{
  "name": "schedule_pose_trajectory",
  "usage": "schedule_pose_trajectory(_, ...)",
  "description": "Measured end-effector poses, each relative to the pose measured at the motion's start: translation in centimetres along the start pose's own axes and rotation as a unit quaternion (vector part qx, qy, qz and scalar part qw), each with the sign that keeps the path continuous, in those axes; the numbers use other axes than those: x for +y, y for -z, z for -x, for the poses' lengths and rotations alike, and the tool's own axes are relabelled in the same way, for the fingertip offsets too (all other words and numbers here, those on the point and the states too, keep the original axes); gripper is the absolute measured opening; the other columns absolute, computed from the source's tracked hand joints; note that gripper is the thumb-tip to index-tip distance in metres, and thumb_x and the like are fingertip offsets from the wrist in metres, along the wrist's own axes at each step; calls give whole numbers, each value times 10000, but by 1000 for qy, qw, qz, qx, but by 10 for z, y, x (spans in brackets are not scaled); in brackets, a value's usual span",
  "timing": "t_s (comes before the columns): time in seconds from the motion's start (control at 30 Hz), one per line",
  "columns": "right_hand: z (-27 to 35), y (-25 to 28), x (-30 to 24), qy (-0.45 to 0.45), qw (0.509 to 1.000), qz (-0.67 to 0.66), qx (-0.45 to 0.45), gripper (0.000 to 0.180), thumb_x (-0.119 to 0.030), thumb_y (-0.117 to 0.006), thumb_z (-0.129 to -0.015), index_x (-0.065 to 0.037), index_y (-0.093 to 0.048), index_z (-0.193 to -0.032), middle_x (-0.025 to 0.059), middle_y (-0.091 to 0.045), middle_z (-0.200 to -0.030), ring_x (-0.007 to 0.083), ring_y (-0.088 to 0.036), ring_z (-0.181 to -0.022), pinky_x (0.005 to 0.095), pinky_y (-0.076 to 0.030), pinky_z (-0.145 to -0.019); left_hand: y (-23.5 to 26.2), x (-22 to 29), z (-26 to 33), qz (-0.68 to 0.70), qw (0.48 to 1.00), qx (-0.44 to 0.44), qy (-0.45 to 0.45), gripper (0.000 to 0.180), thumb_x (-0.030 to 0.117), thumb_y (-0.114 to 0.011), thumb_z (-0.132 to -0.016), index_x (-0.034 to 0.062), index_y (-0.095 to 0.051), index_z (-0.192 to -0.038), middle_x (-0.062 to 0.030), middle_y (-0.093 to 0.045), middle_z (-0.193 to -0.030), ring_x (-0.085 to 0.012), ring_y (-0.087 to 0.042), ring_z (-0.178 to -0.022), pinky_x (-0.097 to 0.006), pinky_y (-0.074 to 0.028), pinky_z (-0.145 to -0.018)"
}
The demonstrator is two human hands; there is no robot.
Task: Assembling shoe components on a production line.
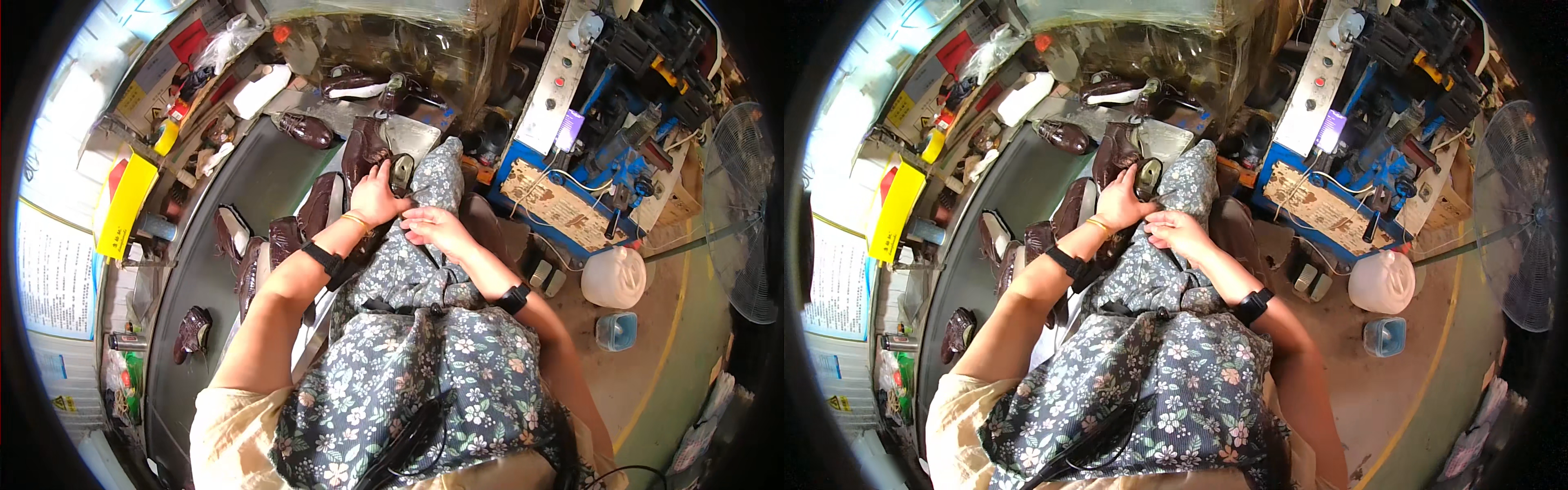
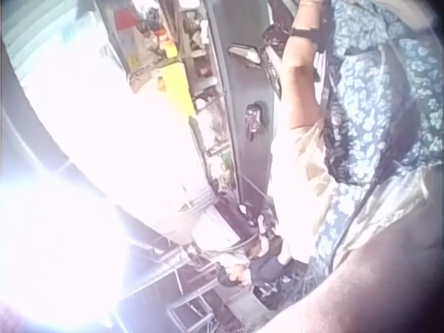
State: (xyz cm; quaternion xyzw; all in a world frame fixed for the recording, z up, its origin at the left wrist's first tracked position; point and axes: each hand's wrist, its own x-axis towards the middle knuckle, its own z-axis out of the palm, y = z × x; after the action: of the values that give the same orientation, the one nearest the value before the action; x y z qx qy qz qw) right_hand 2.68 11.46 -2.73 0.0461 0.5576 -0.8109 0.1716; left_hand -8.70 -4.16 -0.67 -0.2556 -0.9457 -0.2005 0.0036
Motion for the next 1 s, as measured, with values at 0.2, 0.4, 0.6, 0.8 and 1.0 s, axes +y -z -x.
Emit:
schedule_pose_trajectory(0.2, 19, -24, -34, 187, 977, -91, 48, 797, -175, -693, -868, -52, -235, -1508, 73, -518, -1322, 171, -528, -1143, 311, -425, -976, 33, 49, 3, 779, 611, 5, 139, 622, 163, -676, -871, -17, -384, -1389, -134, -592, -1220, -193, -597, -1062, -339, -494, -897)
schedule_pose_trajectory(0.4, 121, 51, -157, 228, 943, -105, 218, 892, 19, -697, -677, -18, -317, -1483, 129, -541, -1348, 152, -590, -1089, 281, -469, -920, 63, 83, 12, 353, 925, 33, -138, 736, 213, -717, -844, 1, -334, -1437, -187, -428, -1433, -292, -382, -1341, -417, -263, -1134)
schedule_pose_trajectory(0.6, 192, 256, -286, 267, 663, 430, 551, 810, -86, -830, -608, -100, -539, -1364, 115, -588, -1169, 220, -604, -1061, 320, -483, -926, -33, -74, 28, -35, 976, 205, 64, 793, 137, -745, -741, -92, -342, -1385, -282, -424, -1379, -444, -352, -1317, -494, -275, -1119)
schedule_pose_trajectory(0.8, 214, 332, -361, 12, 496, 584, 642, 798, -305, -768, -594, -270, -555, -1362, 177, -569, -1299, 304, -636, -1047, 377, -480, -934, -30, -39, 30, 91, 967, 174, 162, 883, 106, -747, -736, -7, -263, -1467, -279, -554, -1205, -444, -525, -1098, -471, -414, -977)
schedule_pose_trajectory(1.0, 198, 342, -373, -100, 568, 628, 523, 788, -269, -769, -605, -185, -559, -1360, 181, -627, -1241, 286, -607, -1136, 360, -470, -937, -67, -73, 13, 296, 902, 210, 235, 623, 49, -757, -740, -18, -488, -1298, -149, -639, -1142, -250, -638, -1007, -334, -487, -881)
